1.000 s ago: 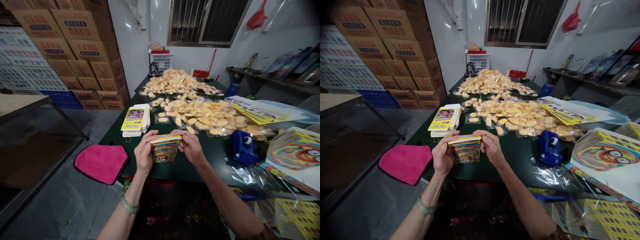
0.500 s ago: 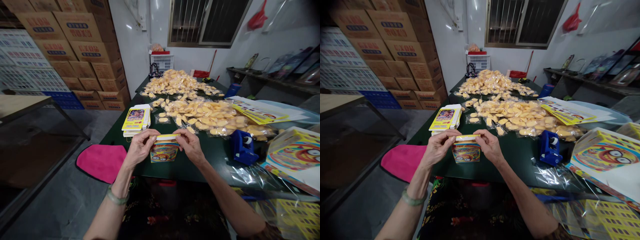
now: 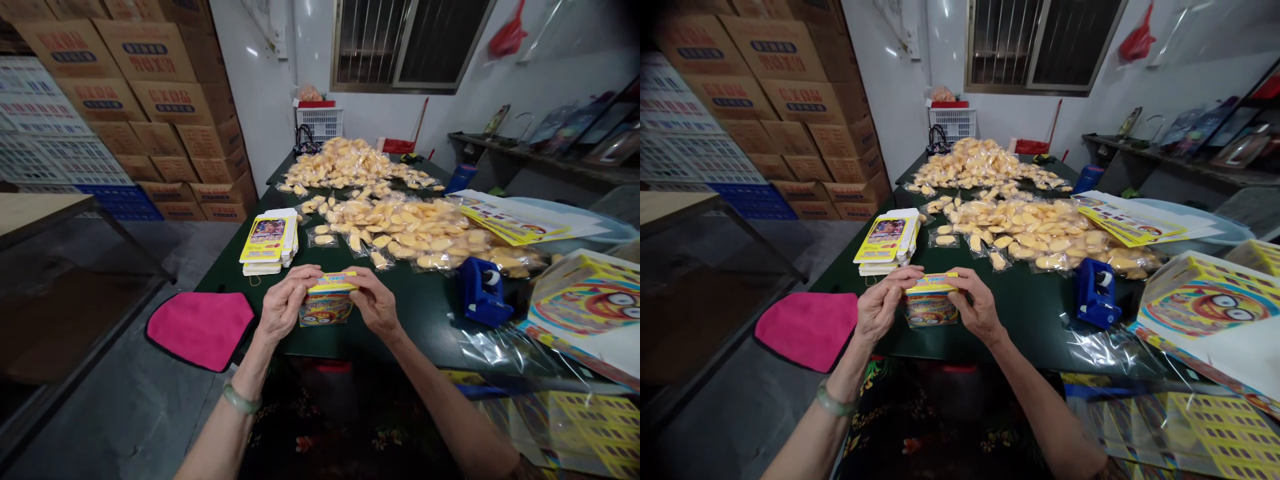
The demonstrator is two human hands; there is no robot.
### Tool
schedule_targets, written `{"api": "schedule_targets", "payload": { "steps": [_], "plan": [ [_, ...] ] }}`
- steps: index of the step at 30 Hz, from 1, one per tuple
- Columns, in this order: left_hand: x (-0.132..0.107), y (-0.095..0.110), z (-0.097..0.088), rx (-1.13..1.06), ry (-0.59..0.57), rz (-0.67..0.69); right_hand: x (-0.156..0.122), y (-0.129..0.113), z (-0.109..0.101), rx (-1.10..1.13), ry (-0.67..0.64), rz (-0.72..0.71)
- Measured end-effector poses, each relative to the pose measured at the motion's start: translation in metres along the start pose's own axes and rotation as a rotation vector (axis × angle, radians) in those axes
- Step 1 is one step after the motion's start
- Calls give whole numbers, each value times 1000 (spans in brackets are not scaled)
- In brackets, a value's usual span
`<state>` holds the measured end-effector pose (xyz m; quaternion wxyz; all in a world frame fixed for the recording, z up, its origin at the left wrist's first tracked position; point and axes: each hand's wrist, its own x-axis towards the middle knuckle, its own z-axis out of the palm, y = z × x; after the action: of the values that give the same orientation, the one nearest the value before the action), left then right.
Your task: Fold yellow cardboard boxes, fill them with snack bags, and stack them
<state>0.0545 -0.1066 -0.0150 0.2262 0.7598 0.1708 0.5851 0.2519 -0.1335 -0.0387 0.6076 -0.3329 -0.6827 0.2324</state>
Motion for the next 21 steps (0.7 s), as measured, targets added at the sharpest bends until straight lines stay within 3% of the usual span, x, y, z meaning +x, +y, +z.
{"api": "schedule_targets", "payload": {
  "steps": [7, 10, 13, 16, 18, 21],
  "plan": [
    [0, -8, 13, 178, 156, 92, 2, 4, 9, -51, 49, -44],
    [2, -7, 23, 202, 261, 70, -3, -5, -8, -162, 80, 45],
    [5, -7, 32, 261, 369, 96, -18, -9, -59, -347, 371, 230],
    [7, -10, 37, 324, 367, 109, -35, -10, -136, -638, 789, 511],
    [7, -13, 39, 337, 358, 98, -45, -9, -183, -716, 885, 606],
    [7, -17, 39, 347, 370, 88, -52, -5, -227, -746, 843, 754]
  ]
}}
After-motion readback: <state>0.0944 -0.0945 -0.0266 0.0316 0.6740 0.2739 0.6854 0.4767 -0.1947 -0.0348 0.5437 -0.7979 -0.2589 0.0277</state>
